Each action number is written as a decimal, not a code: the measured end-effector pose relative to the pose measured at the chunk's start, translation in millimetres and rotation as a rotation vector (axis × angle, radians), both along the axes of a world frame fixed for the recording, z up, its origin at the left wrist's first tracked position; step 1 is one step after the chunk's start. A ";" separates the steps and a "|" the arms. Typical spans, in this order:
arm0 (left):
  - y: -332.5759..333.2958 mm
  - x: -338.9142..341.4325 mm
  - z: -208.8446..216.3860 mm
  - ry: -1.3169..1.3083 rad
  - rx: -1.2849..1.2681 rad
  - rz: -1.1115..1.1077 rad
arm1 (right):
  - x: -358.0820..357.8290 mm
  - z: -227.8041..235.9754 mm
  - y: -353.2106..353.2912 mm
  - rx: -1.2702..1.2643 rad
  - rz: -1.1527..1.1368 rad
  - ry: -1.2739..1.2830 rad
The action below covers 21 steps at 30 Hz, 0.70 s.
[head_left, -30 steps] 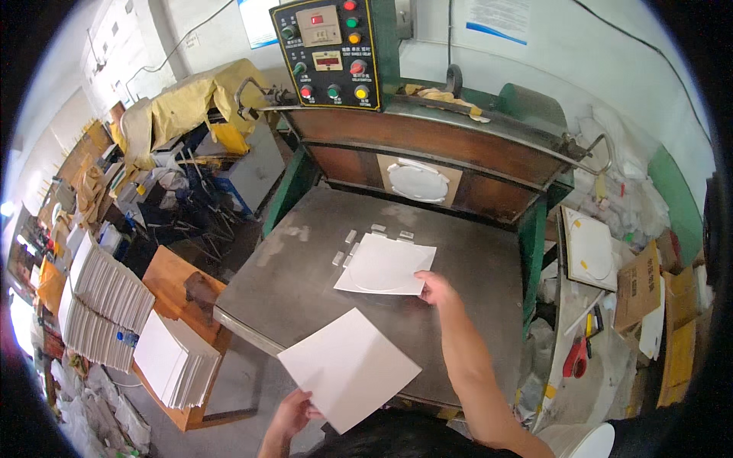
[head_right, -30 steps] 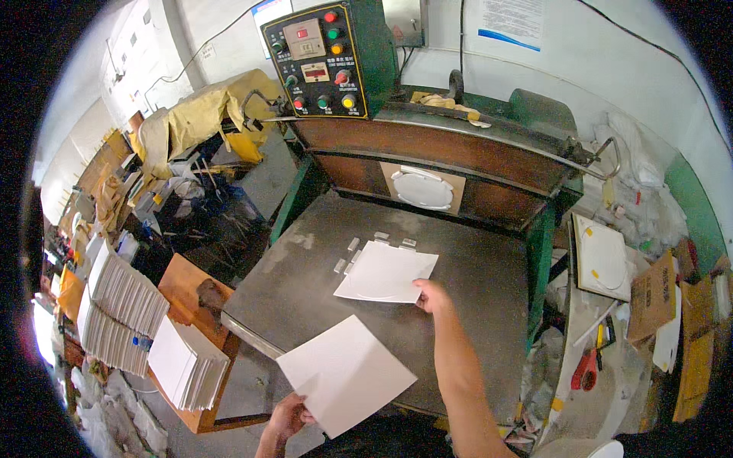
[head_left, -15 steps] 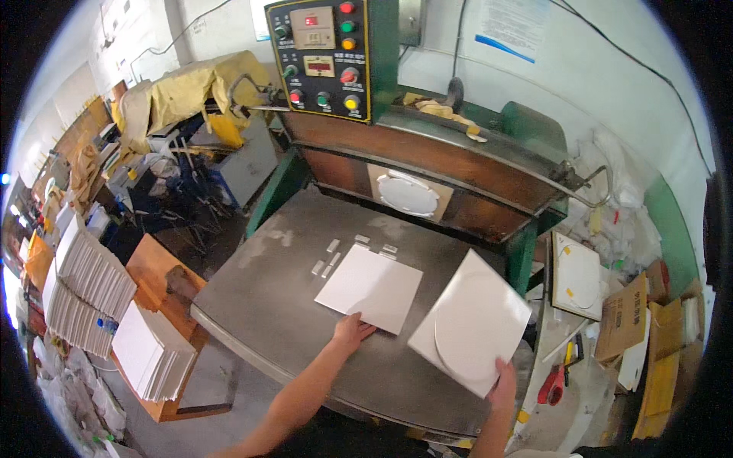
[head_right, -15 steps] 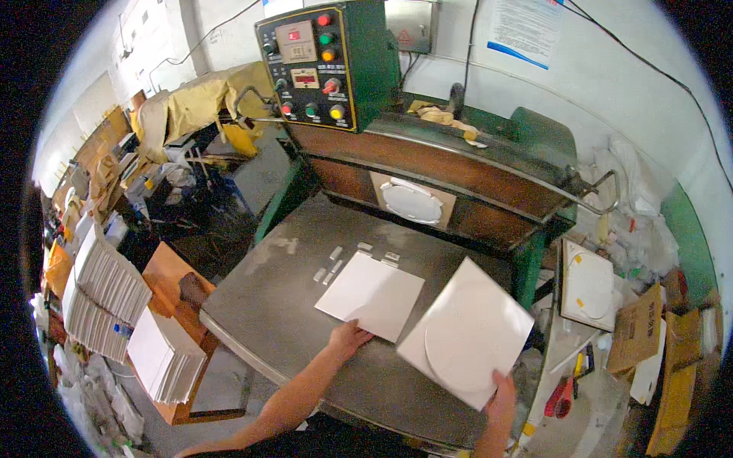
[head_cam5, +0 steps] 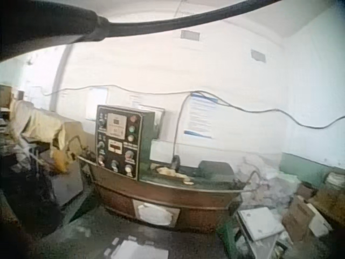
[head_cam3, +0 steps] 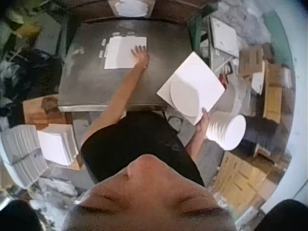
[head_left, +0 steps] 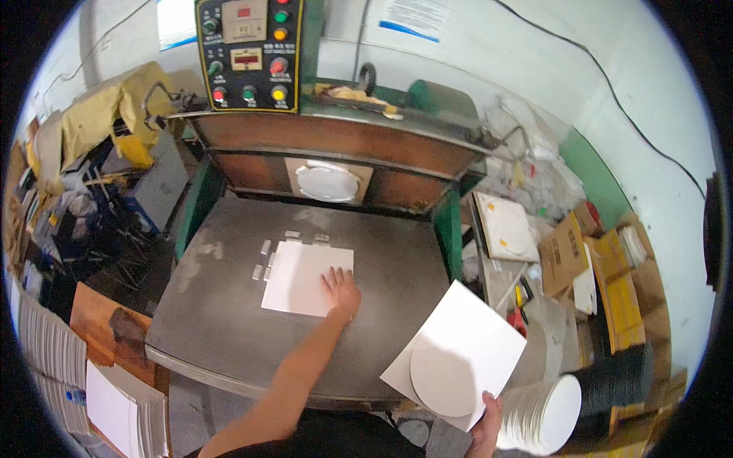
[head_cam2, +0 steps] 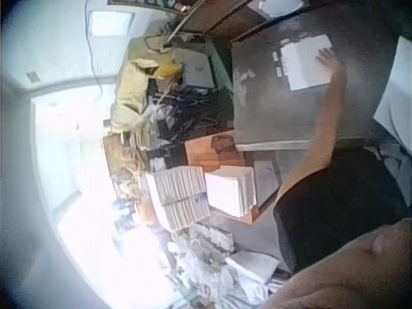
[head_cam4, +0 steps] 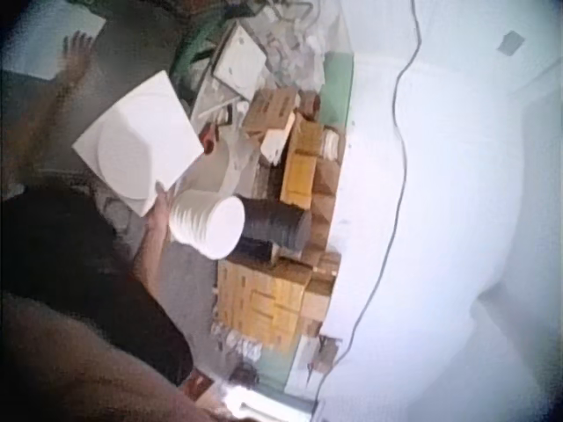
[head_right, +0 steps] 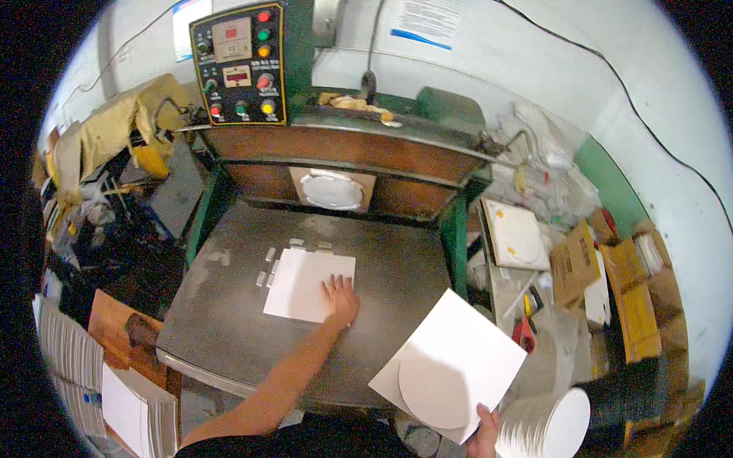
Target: The person picks up square paper sheets from a stack and places them into a die-cutting machine. They remove the cut circular paper pieces and place them onto a finished stack.
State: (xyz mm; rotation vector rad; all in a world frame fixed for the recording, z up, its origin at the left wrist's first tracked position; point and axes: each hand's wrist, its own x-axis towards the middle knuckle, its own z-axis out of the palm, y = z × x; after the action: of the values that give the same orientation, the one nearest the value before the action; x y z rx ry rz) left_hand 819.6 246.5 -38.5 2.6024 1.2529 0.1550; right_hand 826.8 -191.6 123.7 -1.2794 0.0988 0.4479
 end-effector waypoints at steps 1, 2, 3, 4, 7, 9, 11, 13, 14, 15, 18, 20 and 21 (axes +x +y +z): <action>3.3 -5.3 -3.8 0.001 -0.004 0.017 | -13.4 9.1 0.3 -0.003 -0.020 0.004; 8.3 -5.7 -7.6 -0.002 -0.004 0.031 | -25.6 17.4 2.2 -0.002 -0.044 0.005; 11.5 -5.5 -11.0 -0.006 -0.004 0.050 | -37.3 20.8 1.7 -0.001 -0.063 0.004; -2.3 -8.5 0.7 -0.088 0.005 0.071 | -46.2 13.9 -7.8 0.041 -0.133 0.022; -22.9 -40.6 21.2 -0.552 -0.277 -0.149 | -64.3 -15.9 -26.7 -0.265 -0.140 -0.029; -47.1 -60.6 30.3 -0.685 -0.572 -0.254 | -79.0 -24.0 -38.9 -0.139 -0.158 -0.024; -70.7 -83.0 47.9 -0.792 -0.894 -0.304 | -92.8 -7.1 -33.1 -0.140 -0.159 -0.012; -97.7 -103.7 71.6 -0.864 -1.263 -0.323 | -103.6 -11.0 -38.1 -0.057 -0.186 0.009; -108.9 -115.0 87.0 -0.831 -1.359 -0.308 | -106.7 -7.5 -37.4 -0.021 -0.178 0.019; -121.7 -126.8 104.5 -0.791 -1.455 -0.294 | -110.3 -4.6 -37.3 0.016 -0.175 0.029; -162.6 -149.4 159.2 -0.649 -1.640 -0.309 | -110.5 -13.0 -46.1 -0.017 -0.179 0.124; -183.4 -148.8 164.0 -0.506 -1.725 -0.345 | -107.8 -22.3 -59.0 0.007 -0.122 0.094; -198.3 -148.1 165.8 -0.392 -1.522 -0.429 | -107.6 -32.3 -70.1 -0.007 -0.112 0.094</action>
State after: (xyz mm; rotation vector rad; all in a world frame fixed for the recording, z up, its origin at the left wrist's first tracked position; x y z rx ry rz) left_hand 671.5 48.2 127.4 1.3000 0.2993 -0.2665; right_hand 719.2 -261.7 91.4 -1.2529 0.2498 0.4112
